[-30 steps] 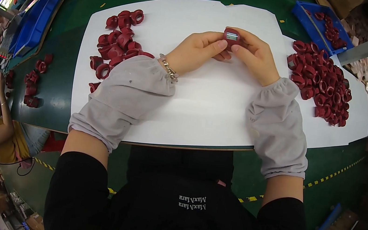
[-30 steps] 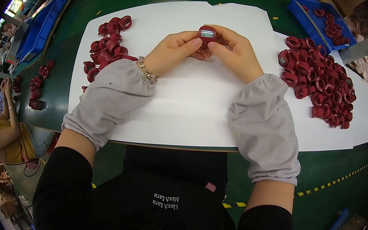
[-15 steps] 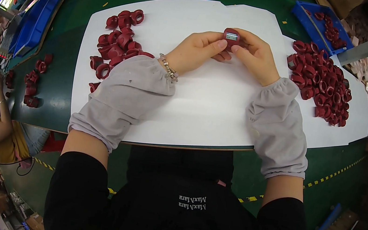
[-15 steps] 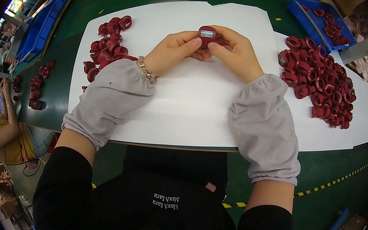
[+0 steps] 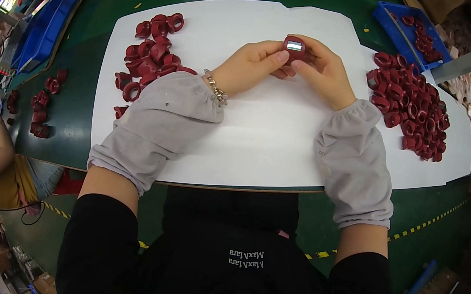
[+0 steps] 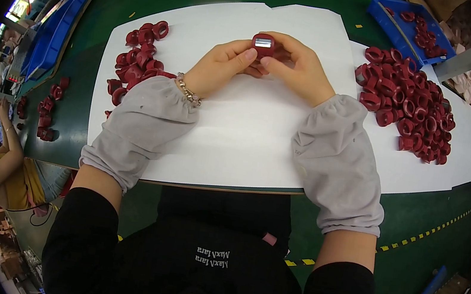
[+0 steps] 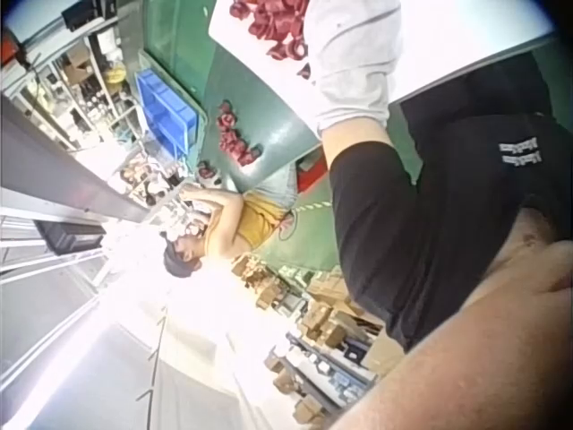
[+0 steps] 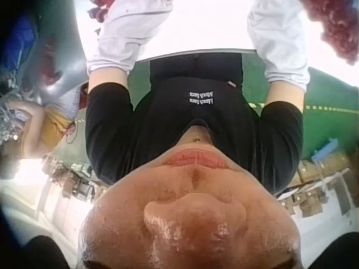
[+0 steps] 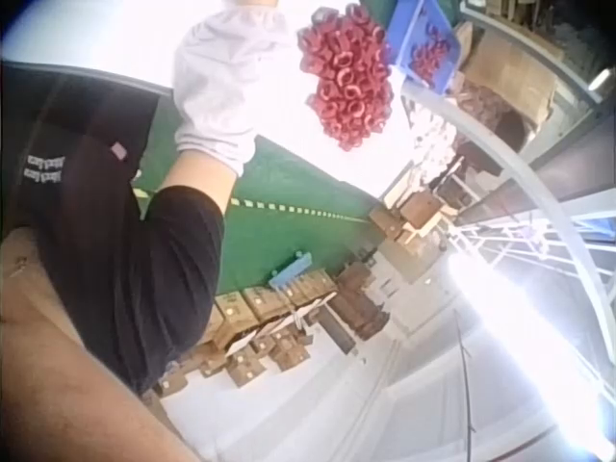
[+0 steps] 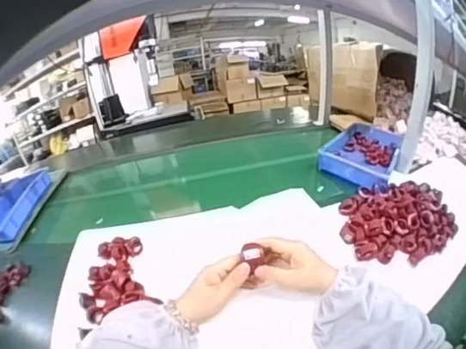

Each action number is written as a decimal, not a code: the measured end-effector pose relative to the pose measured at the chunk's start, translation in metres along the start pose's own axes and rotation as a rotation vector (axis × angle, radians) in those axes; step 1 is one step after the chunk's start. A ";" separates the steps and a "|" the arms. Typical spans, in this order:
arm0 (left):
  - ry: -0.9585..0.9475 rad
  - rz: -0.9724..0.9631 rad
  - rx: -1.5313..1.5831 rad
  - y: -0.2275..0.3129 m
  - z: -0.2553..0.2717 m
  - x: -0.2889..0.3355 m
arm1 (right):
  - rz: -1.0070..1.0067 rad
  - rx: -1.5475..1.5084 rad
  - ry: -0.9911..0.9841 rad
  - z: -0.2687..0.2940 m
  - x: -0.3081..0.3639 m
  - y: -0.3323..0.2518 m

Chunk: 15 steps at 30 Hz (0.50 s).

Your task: Assembling small red electronic or plastic components at a factory workbench.

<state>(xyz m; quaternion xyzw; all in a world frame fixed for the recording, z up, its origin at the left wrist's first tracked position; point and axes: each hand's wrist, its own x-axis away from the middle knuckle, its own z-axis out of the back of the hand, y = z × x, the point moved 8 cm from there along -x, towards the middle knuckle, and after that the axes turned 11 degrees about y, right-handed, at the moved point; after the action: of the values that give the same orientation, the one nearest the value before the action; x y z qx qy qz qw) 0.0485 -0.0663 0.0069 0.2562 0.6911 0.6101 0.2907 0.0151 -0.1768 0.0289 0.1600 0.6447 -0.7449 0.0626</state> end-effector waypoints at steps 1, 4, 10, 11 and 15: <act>0.000 0.007 0.006 0.000 0.001 0.000 | 0.000 0.000 -0.001 -0.001 0.000 -0.001; -0.004 0.020 0.026 0.000 0.000 0.000 | -0.001 0.162 -0.010 -0.003 0.001 -0.002; -0.014 0.034 0.072 0.000 -0.002 0.001 | 0.092 0.207 0.048 0.001 0.000 -0.008; -0.009 0.034 0.076 0.000 -0.002 0.001 | 0.099 0.214 0.048 0.000 0.000 -0.009; -0.006 0.036 0.069 -0.001 0.000 0.001 | 0.057 0.232 0.013 -0.002 0.000 -0.009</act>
<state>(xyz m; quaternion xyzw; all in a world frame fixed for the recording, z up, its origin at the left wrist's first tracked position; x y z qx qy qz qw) 0.0476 -0.0661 0.0055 0.2801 0.7061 0.5903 0.2728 0.0129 -0.1739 0.0370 0.1895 0.5497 -0.8113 0.0607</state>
